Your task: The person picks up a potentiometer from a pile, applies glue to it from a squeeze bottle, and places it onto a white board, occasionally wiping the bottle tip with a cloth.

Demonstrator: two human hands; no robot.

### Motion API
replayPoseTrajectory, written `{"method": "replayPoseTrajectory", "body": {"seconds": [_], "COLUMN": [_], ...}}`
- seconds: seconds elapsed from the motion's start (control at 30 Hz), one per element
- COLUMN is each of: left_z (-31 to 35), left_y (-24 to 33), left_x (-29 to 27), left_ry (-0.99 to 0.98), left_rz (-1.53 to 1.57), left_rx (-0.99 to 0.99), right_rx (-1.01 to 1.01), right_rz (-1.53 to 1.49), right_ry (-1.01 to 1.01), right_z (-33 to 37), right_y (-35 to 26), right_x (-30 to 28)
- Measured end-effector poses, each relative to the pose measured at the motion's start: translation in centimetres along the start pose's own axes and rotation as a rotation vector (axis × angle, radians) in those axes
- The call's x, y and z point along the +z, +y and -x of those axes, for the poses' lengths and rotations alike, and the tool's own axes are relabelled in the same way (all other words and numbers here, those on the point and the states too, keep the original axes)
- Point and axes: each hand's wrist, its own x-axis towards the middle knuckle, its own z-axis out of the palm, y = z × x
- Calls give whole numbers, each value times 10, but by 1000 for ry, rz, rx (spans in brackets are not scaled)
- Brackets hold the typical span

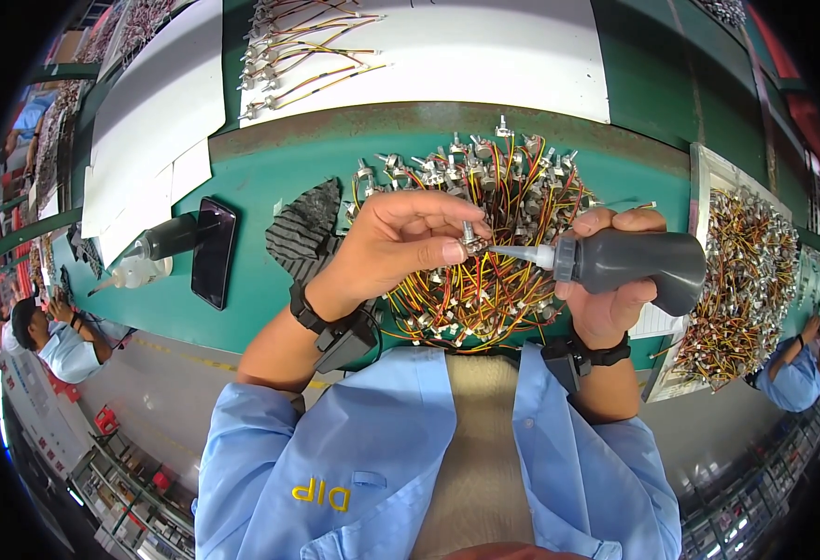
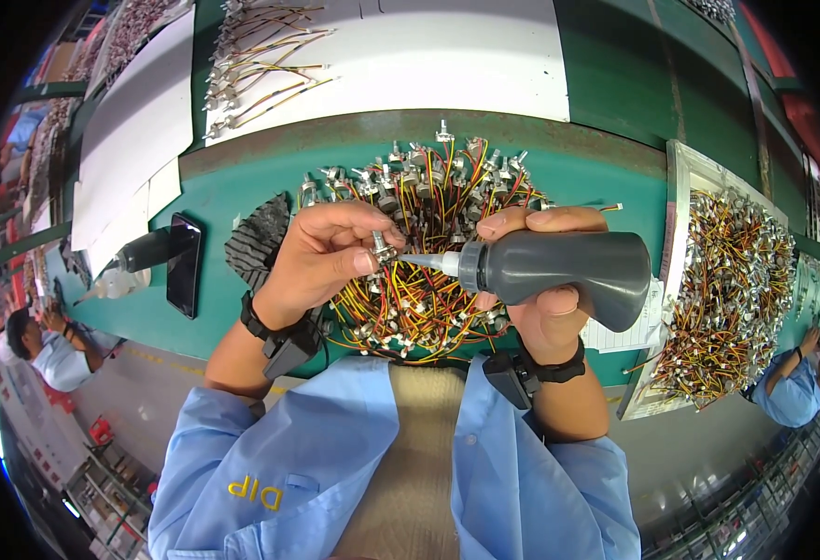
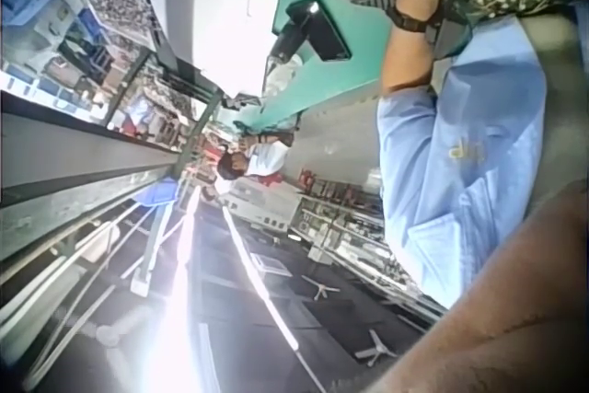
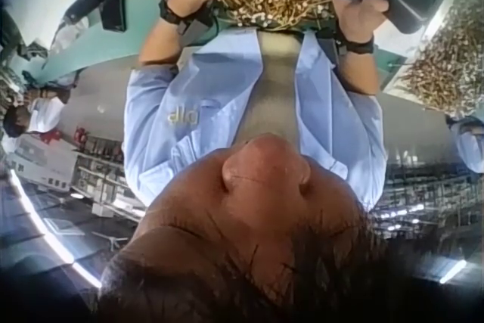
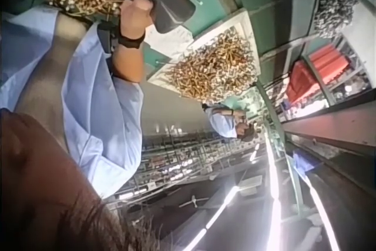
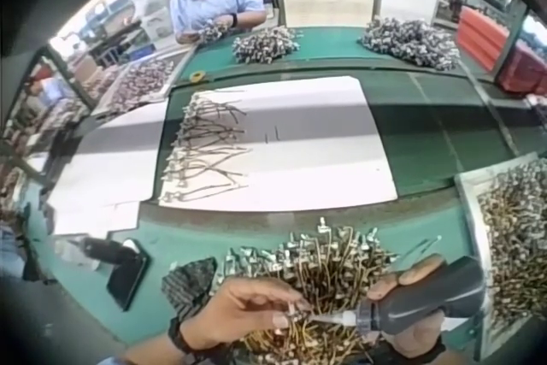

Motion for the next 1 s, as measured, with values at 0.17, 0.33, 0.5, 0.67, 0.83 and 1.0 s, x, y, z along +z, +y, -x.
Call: {"method": "replayPoseTrajectory", "body": {"seconds": [0.17, 0.33, 0.5, 0.67, 0.83, 1.0], "left_z": [-1, 1, 5, 4, -28, -105], "left_y": [2, 5, 13, 56, 123, 207], "left_x": [-2, -6, 6, -9, -65, -151], "left_ry": [-9, -14, 86, 155, 530, 534], "left_rz": [7, 11, 28, 110, 21, -213], "left_rx": [-11, -18, 7, 150, 213, 336], "right_rx": [0, 29, 0, -7, 9, 15], "right_rz": [6, 7, -268, -559, -672, -676], "right_ry": [3, 5, 48, 86, 157, 208], "right_z": [-1, -3, -6, -13, -17, -23], "right_y": [0, 0, -7, -8, -11, -13], "right_x": [0, 4, -6, -30, -34, -27]}}
